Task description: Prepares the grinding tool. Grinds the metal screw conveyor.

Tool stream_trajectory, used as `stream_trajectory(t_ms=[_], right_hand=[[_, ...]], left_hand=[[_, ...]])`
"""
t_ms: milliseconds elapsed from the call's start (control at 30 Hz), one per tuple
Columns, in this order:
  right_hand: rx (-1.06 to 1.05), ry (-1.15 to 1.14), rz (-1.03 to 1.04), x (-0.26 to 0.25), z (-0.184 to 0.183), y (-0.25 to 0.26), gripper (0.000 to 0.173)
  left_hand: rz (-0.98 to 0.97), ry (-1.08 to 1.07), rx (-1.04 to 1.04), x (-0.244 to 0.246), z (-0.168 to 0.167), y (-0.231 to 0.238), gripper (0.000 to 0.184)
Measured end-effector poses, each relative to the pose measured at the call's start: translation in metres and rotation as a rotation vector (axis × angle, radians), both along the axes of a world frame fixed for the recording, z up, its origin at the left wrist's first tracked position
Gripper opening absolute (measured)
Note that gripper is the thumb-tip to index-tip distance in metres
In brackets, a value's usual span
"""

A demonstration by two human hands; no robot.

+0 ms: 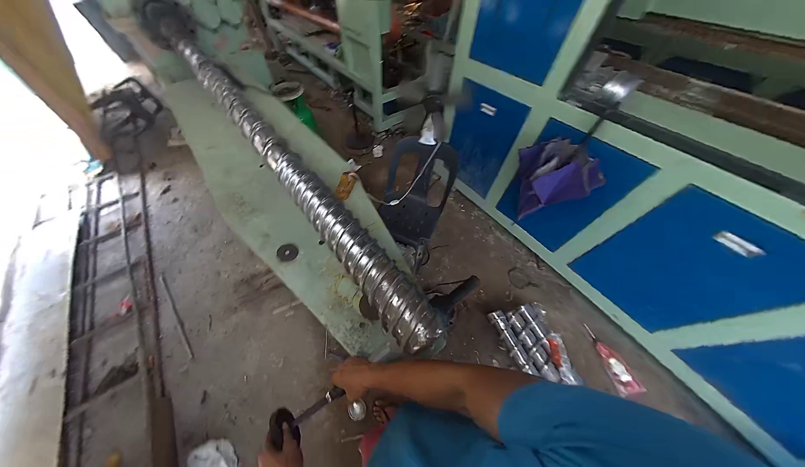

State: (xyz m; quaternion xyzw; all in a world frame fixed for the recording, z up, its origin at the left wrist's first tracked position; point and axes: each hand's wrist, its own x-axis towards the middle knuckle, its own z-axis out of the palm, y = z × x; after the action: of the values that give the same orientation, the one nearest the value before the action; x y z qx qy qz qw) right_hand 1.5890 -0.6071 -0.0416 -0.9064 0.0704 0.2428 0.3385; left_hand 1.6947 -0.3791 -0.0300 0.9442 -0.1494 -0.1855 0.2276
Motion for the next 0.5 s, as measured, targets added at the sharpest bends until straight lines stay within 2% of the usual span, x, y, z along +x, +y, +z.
stream_trajectory(t_ms=[100, 133, 200, 233, 267, 300, 433, 500], right_hand=[[-0.02, -0.047, -0.052, -0.004, -0.006, 0.004, 0.057], [-0.035, -0.058, -0.051, -0.004, -0.014, 0.007, 0.061], [-0.062, -0.101, -0.046, -0.007, -0.028, 0.008, 0.067], [-0.071, -0.121, -0.048, -0.007, -0.03, 0.008, 0.067], [-0.082, -0.144, -0.049, -0.008, -0.03, 0.008, 0.067], [-0.088, -0.151, -0.048, -0.01, -0.027, 0.008, 0.067], [-0.119, -0.172, -0.076, -0.024, -0.022, 0.01, 0.067], [-0.143, -0.196, -0.082, -0.03, -0.024, 0.012, 0.068]], left_hand=[[0.087, 0.05, -0.075, 0.0, 0.0, -0.002, 0.045], [0.135, 0.086, -0.115, -0.003, 0.004, 0.001, 0.054], [0.268, 0.123, -0.244, -0.016, 0.001, 0.009, 0.083], [0.346, 0.123, -0.322, -0.024, -0.004, 0.015, 0.091], [0.412, 0.115, -0.387, -0.034, -0.009, 0.021, 0.092], [0.469, 0.094, -0.424, -0.048, -0.013, 0.027, 0.084], [0.622, 0.048, -0.428, -0.099, -0.021, 0.036, 0.03], [0.651, 0.097, -0.44, -0.108, -0.021, 0.03, 0.032]])
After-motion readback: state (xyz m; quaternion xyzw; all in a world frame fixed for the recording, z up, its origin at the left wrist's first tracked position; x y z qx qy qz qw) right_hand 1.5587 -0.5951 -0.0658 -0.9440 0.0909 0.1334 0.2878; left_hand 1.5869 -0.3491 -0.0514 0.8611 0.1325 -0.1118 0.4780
